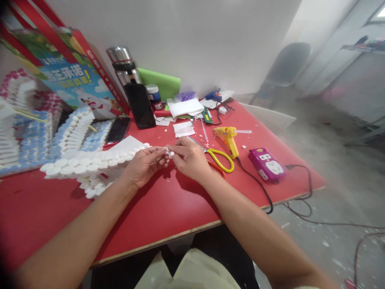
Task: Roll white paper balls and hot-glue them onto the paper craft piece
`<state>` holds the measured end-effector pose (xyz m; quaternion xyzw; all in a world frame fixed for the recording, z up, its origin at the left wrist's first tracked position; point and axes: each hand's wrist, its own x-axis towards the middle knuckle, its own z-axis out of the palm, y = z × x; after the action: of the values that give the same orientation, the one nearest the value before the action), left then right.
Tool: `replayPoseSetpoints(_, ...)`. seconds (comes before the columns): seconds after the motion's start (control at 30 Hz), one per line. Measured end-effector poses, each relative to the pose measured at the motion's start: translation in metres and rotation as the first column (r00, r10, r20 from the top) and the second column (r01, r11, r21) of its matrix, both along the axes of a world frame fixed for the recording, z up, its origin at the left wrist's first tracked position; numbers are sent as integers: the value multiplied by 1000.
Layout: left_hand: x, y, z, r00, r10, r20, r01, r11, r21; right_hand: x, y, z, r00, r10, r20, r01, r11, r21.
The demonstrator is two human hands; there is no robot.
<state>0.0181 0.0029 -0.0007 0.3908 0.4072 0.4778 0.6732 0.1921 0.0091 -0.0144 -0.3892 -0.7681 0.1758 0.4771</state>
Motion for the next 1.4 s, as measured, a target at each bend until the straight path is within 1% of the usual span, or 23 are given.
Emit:
replayPoseSetpoints(0.33,-1,0,-1,997,-4,-80,4,1000,-6,3,-1,0,989,-9,146,-2,997,75)
replayPoseSetpoints(0.63,-1,1,-2,987,21,-159,-16,999,35,4,-2,1,983,-13,186,-7,994,112)
replayPoseSetpoints(0.73,-1,1,-3,985,34,-170,-28,999,42,3,-2,0,985,-5,174,-18,991,131)
replayPoseSetpoints(0.8,0,1,-3,986,44,-161,-37,998,46,2,-1,-1,991,10,137,-27,992,121)
replayPoseSetpoints(0.9,0,1,-4,993,52,-105,-47,998,43,0,-1,0,998,70,-10,-69,995,67)
replayPoseSetpoints(1.0,-1,3,-6,1000,23,18,-24,1000,15,0,-1,5,978,112,-173,-115,993,-3)
replayPoseSetpoints(1.07,-3,4,-8,993,-9,122,9,1000,0,0,0,8,963,78,-257,-104,990,-92)
replayPoseSetpoints(1.13,-4,5,-8,978,-32,207,35,999,-11,2,2,10,931,22,-364,-116,965,-236)
replayPoseSetpoints(1.2,-5,4,-6,967,-47,250,56,998,-28,3,5,10,878,-12,-479,-191,908,-372)
replayPoseSetpoints(1.23,-5,4,-5,965,-56,255,67,997,-34,3,6,10,853,-17,-522,-236,879,-415)
replayPoseSetpoints(1.27,-5,3,-5,965,-65,253,76,996,-35,3,6,10,836,-13,-548,-274,856,-438)
replayPoseSetpoints(1.3,-5,3,-4,967,-74,246,83,996,-28,3,6,10,830,-2,-558,-297,845,-445)
replayPoseSetpoints(1.33,-5,3,-4,969,-81,234,86,996,-14,2,6,10,832,12,-554,-306,844,-441)
replayPoseSetpoints(1.4,-4,3,-3,973,-83,214,80,997,24,1,4,11,855,45,-517,-292,865,-408)
